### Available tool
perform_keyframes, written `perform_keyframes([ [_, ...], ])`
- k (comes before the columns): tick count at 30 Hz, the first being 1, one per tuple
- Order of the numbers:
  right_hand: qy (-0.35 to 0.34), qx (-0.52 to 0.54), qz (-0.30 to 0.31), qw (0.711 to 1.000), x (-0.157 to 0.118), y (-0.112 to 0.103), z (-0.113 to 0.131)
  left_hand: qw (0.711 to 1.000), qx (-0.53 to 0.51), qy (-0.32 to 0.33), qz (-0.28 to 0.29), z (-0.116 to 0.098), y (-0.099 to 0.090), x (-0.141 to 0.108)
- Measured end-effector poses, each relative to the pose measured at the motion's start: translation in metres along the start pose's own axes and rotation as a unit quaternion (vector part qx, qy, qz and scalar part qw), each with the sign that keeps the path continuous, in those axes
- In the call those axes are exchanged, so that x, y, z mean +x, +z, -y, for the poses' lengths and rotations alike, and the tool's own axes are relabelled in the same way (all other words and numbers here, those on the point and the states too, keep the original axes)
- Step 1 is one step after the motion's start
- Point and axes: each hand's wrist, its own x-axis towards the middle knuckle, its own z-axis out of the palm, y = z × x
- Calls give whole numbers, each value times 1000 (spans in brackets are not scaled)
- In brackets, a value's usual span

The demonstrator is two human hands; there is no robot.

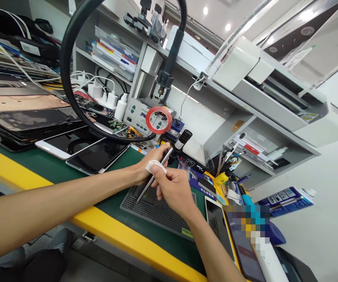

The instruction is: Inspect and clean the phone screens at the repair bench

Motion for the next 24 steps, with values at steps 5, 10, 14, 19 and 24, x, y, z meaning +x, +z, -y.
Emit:
perform_keyframes([
  [5,12,18,5,1000,1,-1,0,999,15,34,15,1,1,-5],
  [10,15,35,6,999,0,-2,-1,997,34,65,11,3,0,-3],
  [14,16,45,7,999,-1,-2,-3,995,51,82,6,2,1,-5],
  [19,5,64,8,998,-2,-2,-4,994,70,83,3,1,1,-9],
  [24,10,65,6,998,-2,-1,-4,992,84,90,8,1,1,-10],
])
